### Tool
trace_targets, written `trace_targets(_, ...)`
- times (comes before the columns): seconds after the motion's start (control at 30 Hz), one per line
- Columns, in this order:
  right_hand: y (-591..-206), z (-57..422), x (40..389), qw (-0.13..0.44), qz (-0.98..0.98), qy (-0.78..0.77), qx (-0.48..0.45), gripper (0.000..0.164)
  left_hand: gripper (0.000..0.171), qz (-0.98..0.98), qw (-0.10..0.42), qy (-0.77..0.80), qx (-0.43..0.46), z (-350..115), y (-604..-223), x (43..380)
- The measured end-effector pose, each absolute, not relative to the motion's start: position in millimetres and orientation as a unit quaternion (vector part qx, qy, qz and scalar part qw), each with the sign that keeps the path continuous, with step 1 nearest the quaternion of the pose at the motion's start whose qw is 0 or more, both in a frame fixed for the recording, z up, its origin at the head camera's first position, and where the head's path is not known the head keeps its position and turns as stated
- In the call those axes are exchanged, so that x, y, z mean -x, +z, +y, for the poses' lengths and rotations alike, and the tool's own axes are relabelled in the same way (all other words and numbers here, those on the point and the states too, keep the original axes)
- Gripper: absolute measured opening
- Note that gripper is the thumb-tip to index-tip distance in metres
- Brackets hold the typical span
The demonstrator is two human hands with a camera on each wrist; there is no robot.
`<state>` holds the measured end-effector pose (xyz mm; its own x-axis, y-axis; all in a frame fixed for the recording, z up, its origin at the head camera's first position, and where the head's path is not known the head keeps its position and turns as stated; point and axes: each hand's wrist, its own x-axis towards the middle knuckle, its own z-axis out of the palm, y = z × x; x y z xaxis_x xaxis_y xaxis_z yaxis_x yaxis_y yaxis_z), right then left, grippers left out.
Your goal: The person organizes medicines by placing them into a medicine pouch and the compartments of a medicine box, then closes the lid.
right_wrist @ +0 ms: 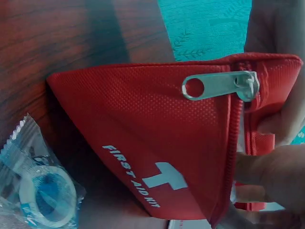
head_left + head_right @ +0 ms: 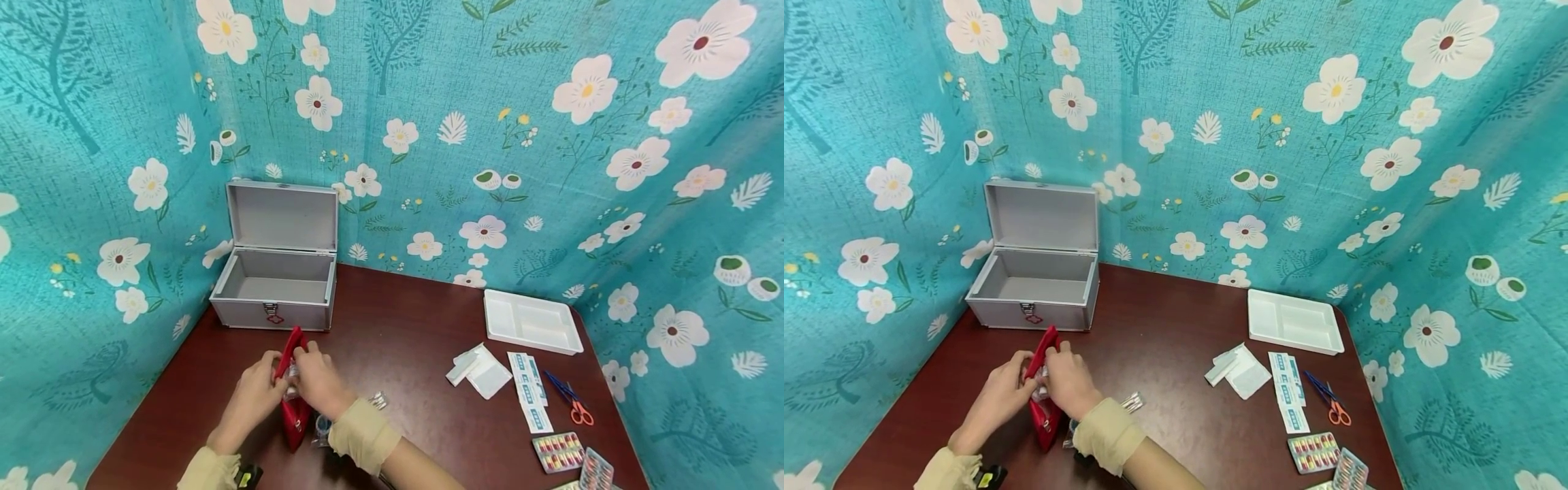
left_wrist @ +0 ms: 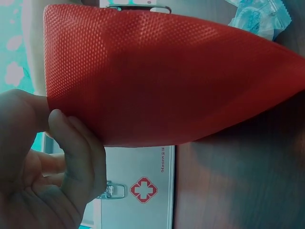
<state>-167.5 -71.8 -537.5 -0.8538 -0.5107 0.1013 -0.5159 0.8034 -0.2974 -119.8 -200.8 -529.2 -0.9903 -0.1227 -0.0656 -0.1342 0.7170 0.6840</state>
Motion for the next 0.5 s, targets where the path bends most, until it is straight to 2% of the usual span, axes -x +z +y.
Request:
trace_targets(0.13, -532.6, -76.3, 163.6, -0.021, -0.948, 0.12, -0.295, 0.03, 0.047, 0.93, -0.004, 0.363, 0.065, -202.1, -529.4, 119.6)
trace_targets(0.37, -547.4, -81.0, 162.6, -0.047, -0.945, 0.059, -0.317, 0.006, 0.043, 0.932, -0.016, 0.358, 0.052, -199.8, -529.9, 118.8)
trace_targets(0.5, -556.9, -79.3, 167.9, -0.058, -0.945, 0.056, -0.316, 0.007, 0.043, 0.933, -0.018, 0.357, 0.05, -197.6, -529.2, 119.5)
